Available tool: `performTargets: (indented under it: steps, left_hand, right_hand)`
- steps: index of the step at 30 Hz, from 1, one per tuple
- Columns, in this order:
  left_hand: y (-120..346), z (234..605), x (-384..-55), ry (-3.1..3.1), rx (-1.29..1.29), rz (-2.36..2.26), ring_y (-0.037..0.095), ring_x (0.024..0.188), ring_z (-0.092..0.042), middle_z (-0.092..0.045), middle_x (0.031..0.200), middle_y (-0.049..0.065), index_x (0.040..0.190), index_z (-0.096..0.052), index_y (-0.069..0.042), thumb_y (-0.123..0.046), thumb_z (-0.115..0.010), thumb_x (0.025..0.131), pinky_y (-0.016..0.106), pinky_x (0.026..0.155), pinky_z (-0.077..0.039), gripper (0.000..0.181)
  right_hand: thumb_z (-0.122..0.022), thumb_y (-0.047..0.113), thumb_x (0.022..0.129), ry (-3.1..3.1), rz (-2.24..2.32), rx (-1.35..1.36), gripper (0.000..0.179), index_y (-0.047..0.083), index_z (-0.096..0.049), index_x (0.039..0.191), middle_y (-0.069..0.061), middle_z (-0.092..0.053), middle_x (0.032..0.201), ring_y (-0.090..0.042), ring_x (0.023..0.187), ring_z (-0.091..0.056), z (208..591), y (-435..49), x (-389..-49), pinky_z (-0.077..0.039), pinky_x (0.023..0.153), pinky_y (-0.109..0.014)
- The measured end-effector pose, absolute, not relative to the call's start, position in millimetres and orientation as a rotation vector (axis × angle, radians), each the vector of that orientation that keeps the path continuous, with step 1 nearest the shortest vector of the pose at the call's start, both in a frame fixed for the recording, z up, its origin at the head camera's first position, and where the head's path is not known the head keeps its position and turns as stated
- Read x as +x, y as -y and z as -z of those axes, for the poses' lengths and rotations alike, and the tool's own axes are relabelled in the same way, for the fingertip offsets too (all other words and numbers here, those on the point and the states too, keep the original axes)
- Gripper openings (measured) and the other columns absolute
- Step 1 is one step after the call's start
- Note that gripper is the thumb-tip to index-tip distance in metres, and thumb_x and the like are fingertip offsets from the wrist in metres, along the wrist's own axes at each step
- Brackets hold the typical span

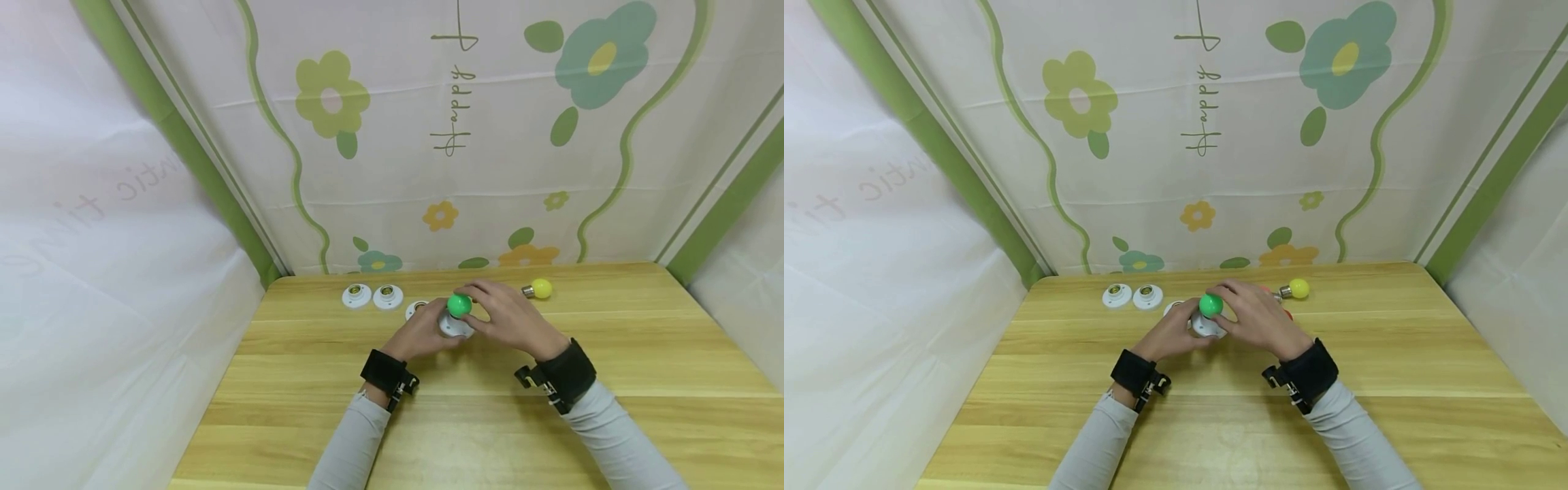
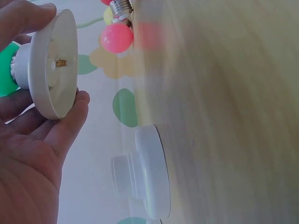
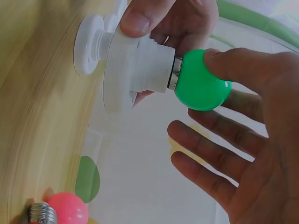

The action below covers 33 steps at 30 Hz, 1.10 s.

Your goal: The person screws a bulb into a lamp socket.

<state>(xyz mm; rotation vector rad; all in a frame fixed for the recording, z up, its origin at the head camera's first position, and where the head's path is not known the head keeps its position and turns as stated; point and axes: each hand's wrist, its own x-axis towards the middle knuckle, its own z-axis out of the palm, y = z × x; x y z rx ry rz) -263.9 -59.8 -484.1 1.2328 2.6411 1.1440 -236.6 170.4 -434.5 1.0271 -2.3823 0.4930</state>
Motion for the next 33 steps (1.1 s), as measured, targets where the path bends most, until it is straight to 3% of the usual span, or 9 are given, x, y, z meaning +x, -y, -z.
performTargets:
  steps: [5, 10, 17, 20, 26, 33]
  left_hand:
    - [59.1, 482.9, -263.1, -2.655, 1.238, -1.123, 0.015, 0.124, -0.066, -0.065, 0.140, 0.005, 0.150, -0.053, -0.013, -0.027, -0.083, 0.095, 0.025, 0.102, -0.057, 0.065]
    - [58.8, 482.6, -262.6, -2.665, 1.218, -1.101, 0.015, 0.125, -0.066, -0.064, 0.141, 0.006, 0.151, -0.053, -0.013, -0.028, -0.083, 0.095, 0.025, 0.102, -0.057, 0.065]
    - [58.2, 481.6, -261.9, -2.677, 1.201, -1.080, 0.016, 0.125, -0.066, -0.065, 0.141, 0.007, 0.150, -0.053, -0.011, -0.026, -0.084, 0.094, 0.025, 0.103, -0.057, 0.065]
    - [58.0, 480.9, -262.2, -2.676, 1.207, -1.091, 0.017, 0.126, -0.066, -0.065, 0.140, 0.006, 0.148, -0.054, -0.011, -0.025, -0.085, 0.094, 0.027, 0.104, -0.056, 0.064]
    - [57.9, 480.8, -262.7, -2.640, 1.206, -1.130, 0.017, 0.132, -0.064, -0.063, 0.145, 0.005, 0.153, -0.050, -0.013, -0.025, -0.085, 0.094, 0.031, 0.110, -0.054, 0.070]
    - [58.3, 481.9, -262.8, -2.630, 1.216, -1.139, 0.017, 0.133, -0.063, -0.062, 0.147, 0.005, 0.157, -0.047, -0.014, -0.026, -0.084, 0.094, 0.029, 0.109, -0.055, 0.073]
  right_hand:
    - [-0.093, 0.028, 0.084, 2.361, -0.497, 0.992, 0.047, 0.008, -0.071, 0.120, -0.006, -0.073, 0.111, -0.021, 0.092, -0.073, 436.0, -169.6, -237.1, -0.063, 0.075, -0.038]
    - [-0.093, 0.032, 0.083, 2.385, -0.511, 0.951, 0.048, 0.009, -0.070, 0.117, -0.002, -0.072, 0.107, -0.018, 0.088, -0.072, 436.4, -168.2, -236.4, -0.061, 0.071, -0.036]
    - [-0.088, 0.046, 0.087, 2.476, -0.507, 0.897, 0.066, 0.006, -0.066, 0.135, -0.009, -0.073, 0.121, -0.025, 0.095, -0.074, 434.5, -169.8, -235.0, -0.063, 0.074, -0.040]
    - [-0.087, 0.038, 0.090, 2.471, -0.517, 0.928, 0.065, 0.007, -0.063, 0.142, -0.012, -0.068, 0.134, -0.028, 0.102, -0.074, 433.3, -170.9, -235.1, -0.064, 0.079, -0.044]
    - [-0.075, 0.006, 0.087, 2.470, -0.554, 1.057, 0.059, 0.010, -0.064, 0.145, -0.012, -0.063, 0.148, -0.037, 0.133, -0.063, 432.1, -172.1, -235.0, -0.056, 0.106, -0.057]
    - [-0.079, 0.010, 0.090, 2.488, -0.541, 1.058, 0.049, 0.012, -0.070, 0.138, -0.008, -0.070, 0.139, -0.034, 0.131, -0.066, 430.7, -170.0, -234.1, -0.056, 0.107, -0.055]
